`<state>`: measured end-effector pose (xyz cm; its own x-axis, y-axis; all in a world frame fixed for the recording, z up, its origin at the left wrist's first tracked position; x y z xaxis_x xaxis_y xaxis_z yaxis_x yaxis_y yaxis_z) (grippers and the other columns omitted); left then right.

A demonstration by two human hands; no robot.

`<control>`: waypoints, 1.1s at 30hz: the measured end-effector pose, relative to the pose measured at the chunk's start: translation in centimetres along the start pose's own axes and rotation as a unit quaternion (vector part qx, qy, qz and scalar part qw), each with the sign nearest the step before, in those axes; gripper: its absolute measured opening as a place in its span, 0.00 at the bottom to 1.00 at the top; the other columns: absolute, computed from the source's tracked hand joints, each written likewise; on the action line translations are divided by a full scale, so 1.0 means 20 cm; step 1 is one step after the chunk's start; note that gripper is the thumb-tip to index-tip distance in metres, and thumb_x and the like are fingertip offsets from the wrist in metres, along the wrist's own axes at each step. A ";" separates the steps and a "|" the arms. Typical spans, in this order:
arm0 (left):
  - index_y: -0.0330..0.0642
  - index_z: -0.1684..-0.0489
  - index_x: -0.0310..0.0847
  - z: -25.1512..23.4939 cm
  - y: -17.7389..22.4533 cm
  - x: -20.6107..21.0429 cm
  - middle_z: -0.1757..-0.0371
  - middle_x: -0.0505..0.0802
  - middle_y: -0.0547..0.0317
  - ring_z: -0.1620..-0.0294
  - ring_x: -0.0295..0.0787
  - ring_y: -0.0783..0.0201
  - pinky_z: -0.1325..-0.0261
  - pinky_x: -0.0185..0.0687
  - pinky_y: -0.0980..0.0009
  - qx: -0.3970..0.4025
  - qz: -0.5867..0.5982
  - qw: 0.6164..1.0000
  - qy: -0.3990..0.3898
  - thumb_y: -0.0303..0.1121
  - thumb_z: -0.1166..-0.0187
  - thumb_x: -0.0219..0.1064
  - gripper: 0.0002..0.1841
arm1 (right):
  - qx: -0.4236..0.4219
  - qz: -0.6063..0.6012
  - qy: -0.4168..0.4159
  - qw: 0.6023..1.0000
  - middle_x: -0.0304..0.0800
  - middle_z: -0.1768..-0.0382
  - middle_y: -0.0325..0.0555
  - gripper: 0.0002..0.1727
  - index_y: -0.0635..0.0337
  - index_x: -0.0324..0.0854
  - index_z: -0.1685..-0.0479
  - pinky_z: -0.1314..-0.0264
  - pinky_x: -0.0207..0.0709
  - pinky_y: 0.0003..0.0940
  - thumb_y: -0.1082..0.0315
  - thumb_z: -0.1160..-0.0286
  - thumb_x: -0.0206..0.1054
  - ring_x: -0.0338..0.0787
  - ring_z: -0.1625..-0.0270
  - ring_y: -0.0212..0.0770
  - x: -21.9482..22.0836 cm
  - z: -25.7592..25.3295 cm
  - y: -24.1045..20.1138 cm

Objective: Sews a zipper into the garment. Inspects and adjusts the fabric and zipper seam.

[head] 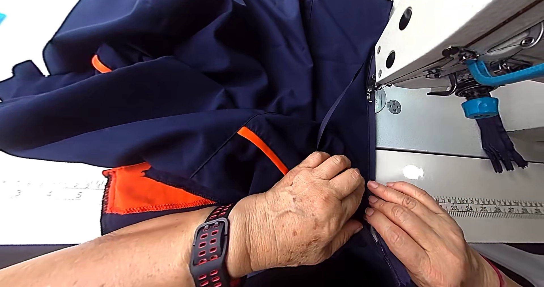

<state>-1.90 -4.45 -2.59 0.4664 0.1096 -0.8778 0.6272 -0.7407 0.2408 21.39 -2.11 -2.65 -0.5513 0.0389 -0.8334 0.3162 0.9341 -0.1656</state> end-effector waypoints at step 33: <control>0.37 0.65 0.88 -0.23 -0.07 -0.09 0.55 0.94 0.49 0.45 0.92 0.51 0.40 0.86 0.58 0.042 -0.059 0.997 0.014 0.26 0.17 0.52 0.15 | -0.031 0.027 0.005 0.999 0.98 0.51 0.44 0.11 0.55 0.87 0.57 0.32 0.76 0.33 0.71 0.14 0.58 0.91 0.39 0.43 0.03 -0.03 0.06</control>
Point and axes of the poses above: each hand's wrist, its own z-axis away from the middle knuckle, its own x-axis out of the palm, y = z × x, the point moved 1 cm from there along -z, towards the middle knuckle
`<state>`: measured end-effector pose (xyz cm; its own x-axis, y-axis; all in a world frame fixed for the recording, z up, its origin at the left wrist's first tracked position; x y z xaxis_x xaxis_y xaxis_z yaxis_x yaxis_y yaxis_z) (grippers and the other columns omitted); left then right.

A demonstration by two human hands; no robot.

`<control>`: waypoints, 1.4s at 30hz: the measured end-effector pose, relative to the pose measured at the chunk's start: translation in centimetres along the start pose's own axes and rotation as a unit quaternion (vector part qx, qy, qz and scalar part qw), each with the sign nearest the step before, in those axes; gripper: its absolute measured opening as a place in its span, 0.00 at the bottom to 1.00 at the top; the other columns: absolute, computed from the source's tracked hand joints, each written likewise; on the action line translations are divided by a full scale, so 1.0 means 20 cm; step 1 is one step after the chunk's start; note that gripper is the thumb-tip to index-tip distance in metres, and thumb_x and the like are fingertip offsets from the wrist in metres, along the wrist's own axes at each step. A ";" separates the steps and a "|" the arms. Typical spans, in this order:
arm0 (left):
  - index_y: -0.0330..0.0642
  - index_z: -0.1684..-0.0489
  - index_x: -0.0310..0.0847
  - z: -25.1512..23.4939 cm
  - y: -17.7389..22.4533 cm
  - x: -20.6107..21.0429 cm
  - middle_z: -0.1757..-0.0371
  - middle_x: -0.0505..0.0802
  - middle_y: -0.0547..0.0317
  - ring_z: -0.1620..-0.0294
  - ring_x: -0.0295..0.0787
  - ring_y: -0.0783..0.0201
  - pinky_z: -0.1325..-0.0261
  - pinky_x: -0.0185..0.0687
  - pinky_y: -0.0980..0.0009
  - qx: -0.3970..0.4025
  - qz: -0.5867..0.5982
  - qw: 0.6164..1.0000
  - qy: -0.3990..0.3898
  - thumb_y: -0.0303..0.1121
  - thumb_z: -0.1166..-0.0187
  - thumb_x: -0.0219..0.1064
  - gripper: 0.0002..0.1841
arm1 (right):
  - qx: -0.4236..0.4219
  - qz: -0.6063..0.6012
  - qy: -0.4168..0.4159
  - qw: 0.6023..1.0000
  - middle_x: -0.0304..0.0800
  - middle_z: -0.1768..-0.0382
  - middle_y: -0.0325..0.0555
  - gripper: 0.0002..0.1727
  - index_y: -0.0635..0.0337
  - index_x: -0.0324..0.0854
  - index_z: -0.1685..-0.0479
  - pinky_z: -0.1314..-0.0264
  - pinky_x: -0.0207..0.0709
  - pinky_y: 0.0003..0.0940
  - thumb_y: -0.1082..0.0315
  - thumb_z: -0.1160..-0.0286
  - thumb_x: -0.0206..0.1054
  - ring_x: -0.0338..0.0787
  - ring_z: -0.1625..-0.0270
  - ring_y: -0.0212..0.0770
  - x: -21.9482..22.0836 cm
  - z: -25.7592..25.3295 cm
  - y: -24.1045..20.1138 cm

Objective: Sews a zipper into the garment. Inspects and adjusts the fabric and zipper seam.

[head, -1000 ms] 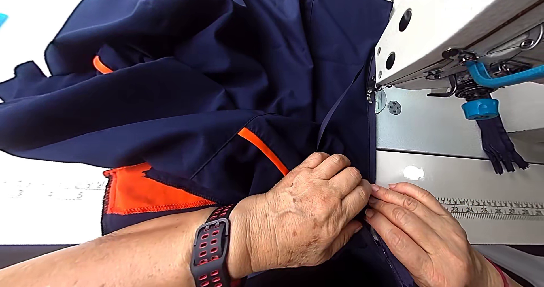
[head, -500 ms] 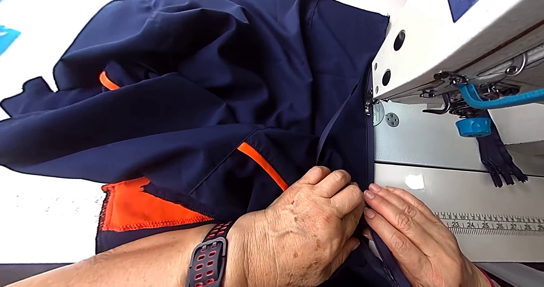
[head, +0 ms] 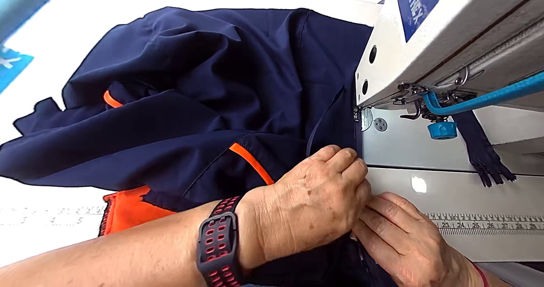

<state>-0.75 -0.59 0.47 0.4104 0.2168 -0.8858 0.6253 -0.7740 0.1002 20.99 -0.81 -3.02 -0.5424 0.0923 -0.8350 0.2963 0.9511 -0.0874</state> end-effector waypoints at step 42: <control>0.51 0.41 0.93 0.08 -0.12 0.06 0.23 0.87 0.64 0.12 0.68 0.53 0.16 0.55 0.36 -0.056 -0.012 0.997 -0.055 0.73 0.24 0.52 0.38 | 0.002 0.024 0.019 1.000 0.99 0.53 0.44 0.11 0.54 0.88 0.60 0.40 0.78 0.32 0.70 0.15 0.59 0.93 0.42 0.42 0.02 0.00 0.00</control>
Point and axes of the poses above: each hand's wrist, its own z-axis away from the middle knuckle, its own x-axis out of the palm, y = z × x, the point moved 1 cm from there along -z, towards the middle knuckle
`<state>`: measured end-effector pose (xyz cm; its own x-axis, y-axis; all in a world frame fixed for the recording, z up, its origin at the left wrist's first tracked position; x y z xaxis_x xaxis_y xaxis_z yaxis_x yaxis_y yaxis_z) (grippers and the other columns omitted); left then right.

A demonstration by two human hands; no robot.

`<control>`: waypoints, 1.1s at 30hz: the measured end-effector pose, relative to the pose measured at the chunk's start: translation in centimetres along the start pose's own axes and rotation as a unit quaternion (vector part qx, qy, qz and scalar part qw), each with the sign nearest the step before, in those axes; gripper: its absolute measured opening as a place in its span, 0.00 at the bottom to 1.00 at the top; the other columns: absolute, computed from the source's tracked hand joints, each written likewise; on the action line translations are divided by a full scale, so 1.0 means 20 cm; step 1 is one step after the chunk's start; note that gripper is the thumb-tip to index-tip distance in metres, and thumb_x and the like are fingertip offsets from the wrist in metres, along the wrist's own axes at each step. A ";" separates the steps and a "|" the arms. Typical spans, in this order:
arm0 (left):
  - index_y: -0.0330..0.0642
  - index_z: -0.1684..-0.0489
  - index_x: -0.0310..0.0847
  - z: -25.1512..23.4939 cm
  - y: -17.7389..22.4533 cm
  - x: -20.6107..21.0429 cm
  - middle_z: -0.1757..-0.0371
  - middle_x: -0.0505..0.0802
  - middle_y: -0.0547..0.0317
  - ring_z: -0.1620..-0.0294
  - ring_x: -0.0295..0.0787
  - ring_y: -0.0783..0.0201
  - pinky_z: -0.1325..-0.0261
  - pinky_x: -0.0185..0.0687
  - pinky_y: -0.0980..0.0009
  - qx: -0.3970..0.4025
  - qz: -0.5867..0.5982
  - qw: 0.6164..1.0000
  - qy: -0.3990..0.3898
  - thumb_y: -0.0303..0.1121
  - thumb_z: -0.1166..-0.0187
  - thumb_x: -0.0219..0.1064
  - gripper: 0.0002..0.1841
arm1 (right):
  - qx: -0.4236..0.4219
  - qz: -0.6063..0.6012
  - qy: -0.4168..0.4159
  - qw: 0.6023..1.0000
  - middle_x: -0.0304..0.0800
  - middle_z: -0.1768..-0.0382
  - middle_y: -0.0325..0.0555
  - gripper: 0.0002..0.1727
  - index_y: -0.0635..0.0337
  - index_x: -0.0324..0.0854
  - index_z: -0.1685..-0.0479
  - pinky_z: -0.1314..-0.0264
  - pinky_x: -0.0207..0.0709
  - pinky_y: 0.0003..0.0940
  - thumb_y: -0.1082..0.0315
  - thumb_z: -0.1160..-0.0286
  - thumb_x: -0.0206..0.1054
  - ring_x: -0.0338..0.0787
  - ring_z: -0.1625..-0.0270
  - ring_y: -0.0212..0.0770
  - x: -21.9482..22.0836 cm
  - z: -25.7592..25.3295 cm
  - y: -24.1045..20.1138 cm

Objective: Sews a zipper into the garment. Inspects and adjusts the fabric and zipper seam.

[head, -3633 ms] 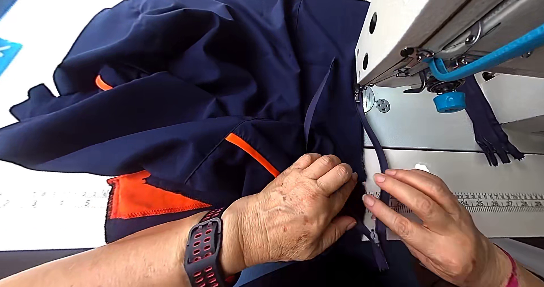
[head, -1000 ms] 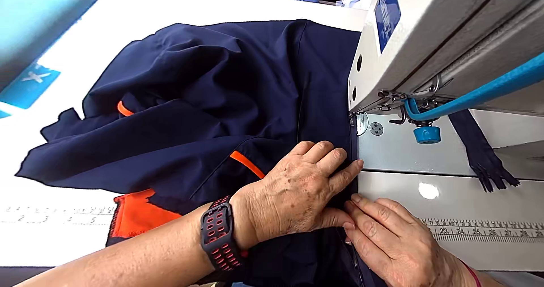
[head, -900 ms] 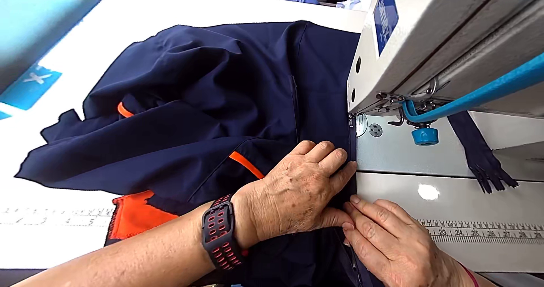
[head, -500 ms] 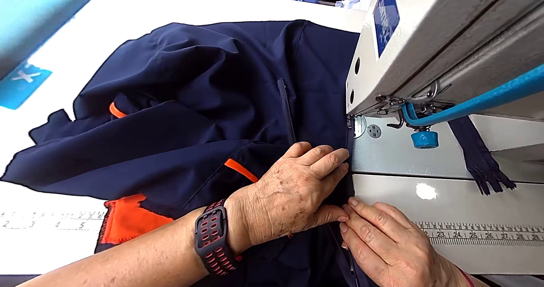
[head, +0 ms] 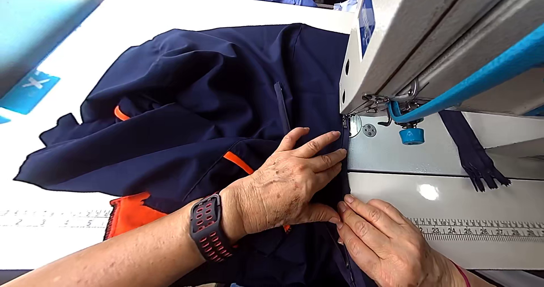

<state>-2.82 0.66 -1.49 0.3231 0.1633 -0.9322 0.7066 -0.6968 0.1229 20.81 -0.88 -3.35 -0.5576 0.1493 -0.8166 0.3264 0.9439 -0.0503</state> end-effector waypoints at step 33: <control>0.66 0.35 0.91 -0.14 -0.29 0.03 0.33 0.87 0.46 0.25 0.76 0.41 0.35 0.65 0.39 -0.015 -0.037 0.999 0.028 0.67 0.21 0.52 0.30 | 0.001 -0.011 -0.026 1.000 0.99 0.51 0.45 0.12 0.55 0.90 0.60 0.35 0.80 0.34 0.70 0.15 0.58 0.93 0.38 0.42 0.04 -0.15 0.26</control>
Point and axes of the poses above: each hand's wrist, its own z-axis away from the middle knuckle, its own x-axis out of the palm, y = z × x, the point moved 1 cm from there along -z, towards the middle knuckle
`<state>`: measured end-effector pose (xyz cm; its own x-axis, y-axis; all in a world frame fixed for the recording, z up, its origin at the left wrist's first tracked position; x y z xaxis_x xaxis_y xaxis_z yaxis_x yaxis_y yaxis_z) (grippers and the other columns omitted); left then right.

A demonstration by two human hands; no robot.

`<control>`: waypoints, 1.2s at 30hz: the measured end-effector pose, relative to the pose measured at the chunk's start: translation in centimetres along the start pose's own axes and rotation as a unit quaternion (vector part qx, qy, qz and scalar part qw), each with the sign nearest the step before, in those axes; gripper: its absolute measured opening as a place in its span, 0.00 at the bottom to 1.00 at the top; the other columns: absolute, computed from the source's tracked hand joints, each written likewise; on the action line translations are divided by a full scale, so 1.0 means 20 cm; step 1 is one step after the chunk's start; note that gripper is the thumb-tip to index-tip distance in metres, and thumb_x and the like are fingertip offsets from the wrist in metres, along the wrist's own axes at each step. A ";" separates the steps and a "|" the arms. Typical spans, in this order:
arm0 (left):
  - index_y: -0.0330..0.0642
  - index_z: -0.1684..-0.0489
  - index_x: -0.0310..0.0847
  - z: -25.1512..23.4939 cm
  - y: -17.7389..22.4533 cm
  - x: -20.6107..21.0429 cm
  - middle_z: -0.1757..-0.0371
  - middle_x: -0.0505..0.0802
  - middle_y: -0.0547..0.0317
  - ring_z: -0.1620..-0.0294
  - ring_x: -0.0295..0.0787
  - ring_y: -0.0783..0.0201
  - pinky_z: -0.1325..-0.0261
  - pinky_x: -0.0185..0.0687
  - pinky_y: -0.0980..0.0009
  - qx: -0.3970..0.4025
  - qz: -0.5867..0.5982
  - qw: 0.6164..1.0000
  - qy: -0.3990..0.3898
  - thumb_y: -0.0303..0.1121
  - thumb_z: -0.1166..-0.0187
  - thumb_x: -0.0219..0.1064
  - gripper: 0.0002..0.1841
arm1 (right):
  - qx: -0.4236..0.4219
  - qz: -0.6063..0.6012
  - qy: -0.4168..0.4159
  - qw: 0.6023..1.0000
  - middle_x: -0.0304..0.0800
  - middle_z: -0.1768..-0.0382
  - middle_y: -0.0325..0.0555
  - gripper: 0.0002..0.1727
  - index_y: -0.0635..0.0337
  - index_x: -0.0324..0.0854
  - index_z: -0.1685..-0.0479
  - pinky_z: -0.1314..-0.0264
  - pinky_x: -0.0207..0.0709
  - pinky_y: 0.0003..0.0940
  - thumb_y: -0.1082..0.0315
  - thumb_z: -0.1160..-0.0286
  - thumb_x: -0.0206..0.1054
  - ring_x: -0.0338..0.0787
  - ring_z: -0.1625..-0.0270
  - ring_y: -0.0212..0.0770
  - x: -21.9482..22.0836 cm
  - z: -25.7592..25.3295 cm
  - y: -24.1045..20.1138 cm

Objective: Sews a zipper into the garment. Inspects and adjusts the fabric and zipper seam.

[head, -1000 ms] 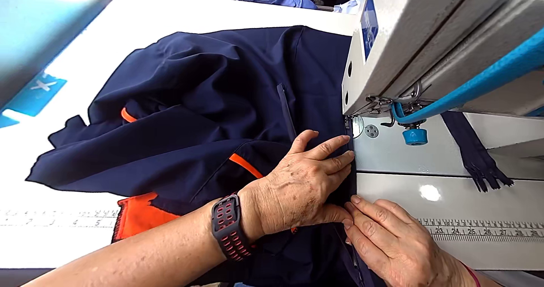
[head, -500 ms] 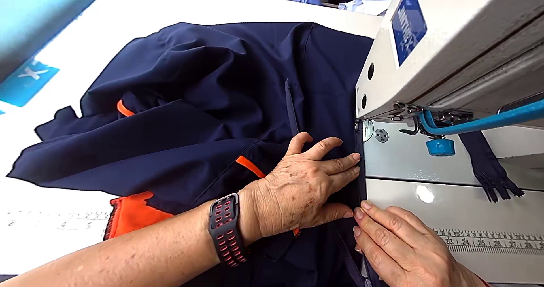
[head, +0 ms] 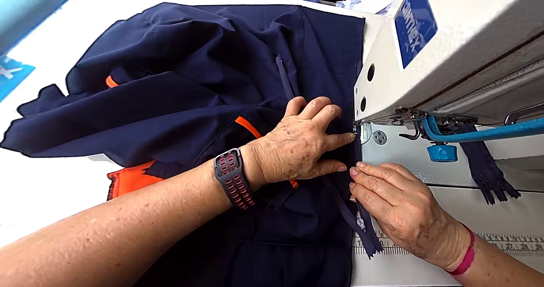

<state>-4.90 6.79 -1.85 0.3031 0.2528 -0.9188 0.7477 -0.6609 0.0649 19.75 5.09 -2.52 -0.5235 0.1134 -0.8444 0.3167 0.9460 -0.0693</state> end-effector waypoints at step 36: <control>0.47 0.32 0.87 0.09 0.32 -0.01 0.48 0.91 0.57 0.46 0.85 0.55 0.48 0.76 0.58 0.003 0.024 1.000 -0.008 0.81 0.33 0.47 0.50 | 0.021 0.028 0.004 0.999 0.97 0.52 0.43 0.13 0.57 0.88 0.50 0.36 0.75 0.36 0.73 0.16 0.56 0.90 0.41 0.43 -0.02 0.07 -0.04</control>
<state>-1.18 1.28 -1.88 0.3284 0.2088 -0.9212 0.7292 -0.6759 0.1068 20.78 3.80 -2.85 -0.5100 0.1682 -0.8436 0.3791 0.9243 -0.0449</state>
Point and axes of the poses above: each hand's wrist, its own z-axis away from the middle knuckle, its own x-axis out of the palm, y = z × x, the point moved 1 cm from there along -z, towards the middle knuckle
